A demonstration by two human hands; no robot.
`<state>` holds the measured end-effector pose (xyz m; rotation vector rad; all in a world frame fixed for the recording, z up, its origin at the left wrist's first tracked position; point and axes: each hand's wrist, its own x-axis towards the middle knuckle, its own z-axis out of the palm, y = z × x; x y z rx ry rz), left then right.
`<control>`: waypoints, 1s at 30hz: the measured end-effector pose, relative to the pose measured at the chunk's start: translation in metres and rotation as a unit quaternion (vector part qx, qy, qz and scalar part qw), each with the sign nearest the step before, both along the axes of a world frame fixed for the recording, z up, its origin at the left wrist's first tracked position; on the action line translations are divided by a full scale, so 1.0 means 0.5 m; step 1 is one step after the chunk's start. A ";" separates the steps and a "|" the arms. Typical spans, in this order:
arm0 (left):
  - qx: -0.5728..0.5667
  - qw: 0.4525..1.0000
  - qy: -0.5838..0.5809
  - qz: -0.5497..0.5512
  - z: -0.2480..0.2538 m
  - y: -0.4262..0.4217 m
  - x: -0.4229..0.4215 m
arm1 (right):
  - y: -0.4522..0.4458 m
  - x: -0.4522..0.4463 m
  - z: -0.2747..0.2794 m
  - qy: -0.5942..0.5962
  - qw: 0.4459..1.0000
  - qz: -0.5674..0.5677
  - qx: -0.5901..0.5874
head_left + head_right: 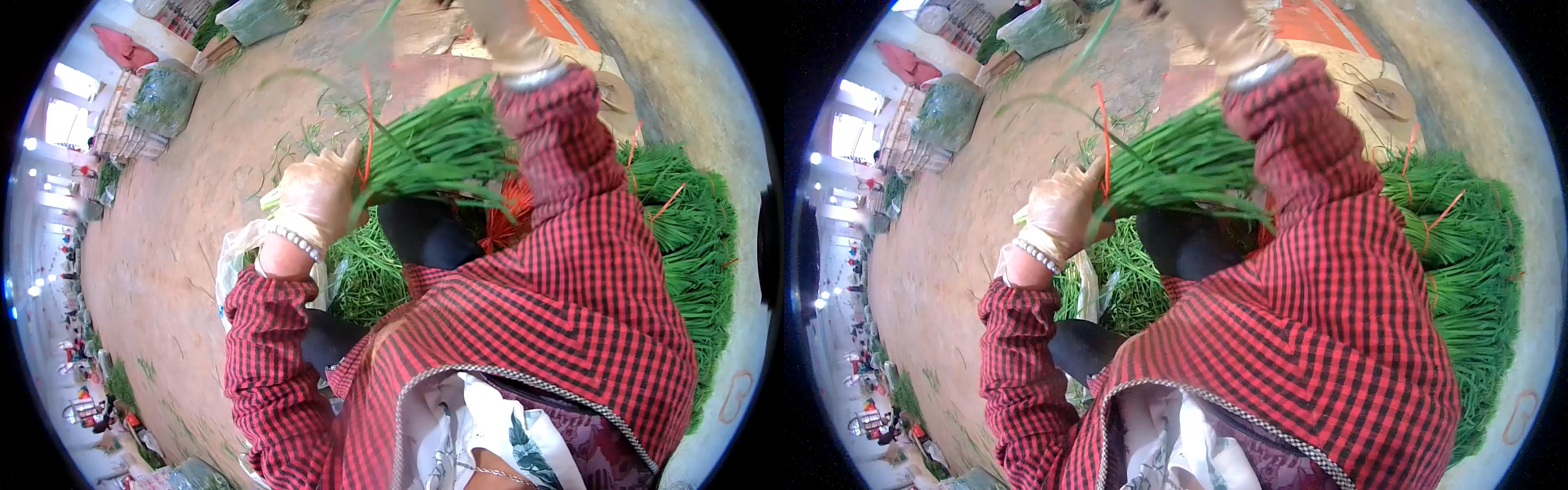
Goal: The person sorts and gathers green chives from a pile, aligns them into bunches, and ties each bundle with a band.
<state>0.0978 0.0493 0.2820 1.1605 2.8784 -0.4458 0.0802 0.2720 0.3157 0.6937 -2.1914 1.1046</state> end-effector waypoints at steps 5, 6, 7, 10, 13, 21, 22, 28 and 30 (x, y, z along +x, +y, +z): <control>-0.009 0.984 0.081 -0.156 -0.041 0.058 0.034 | 0.097 0.028 -0.015 -0.349 0.913 0.199 -0.075; -0.023 0.975 0.110 -0.192 -0.034 0.078 0.044 | 0.096 0.042 -0.024 -0.407 0.875 0.242 -0.098; -0.022 0.968 0.117 -0.220 -0.018 0.091 0.059 | 0.085 0.052 -0.038 -0.457 0.837 0.278 -0.118; 0.008 0.952 0.142 -0.272 0.010 0.117 0.096 | 0.046 0.069 -0.113 -0.537 0.792 0.267 -0.116; 0.026 0.933 0.197 -0.301 0.019 0.093 0.093 | 0.047 0.070 -0.220 -0.408 0.892 0.193 0.032; -0.031 0.882 0.370 -0.291 0.162 -0.047 0.004 | 0.192 0.259 -0.298 -0.397 0.855 0.169 0.288; -0.034 0.870 0.398 -0.289 0.179 -0.085 -0.024 | 0.236 0.246 -0.293 -0.479 0.792 0.014 0.377; 0.342 0.933 -0.111 -0.009 0.201 -0.128 -0.050 | 0.243 0.269 -0.150 -0.447 0.893 0.052 -0.010; 0.379 0.859 -0.293 0.181 0.129 -0.136 -0.070 | 0.156 0.260 -0.225 -0.512 0.823 0.241 -0.047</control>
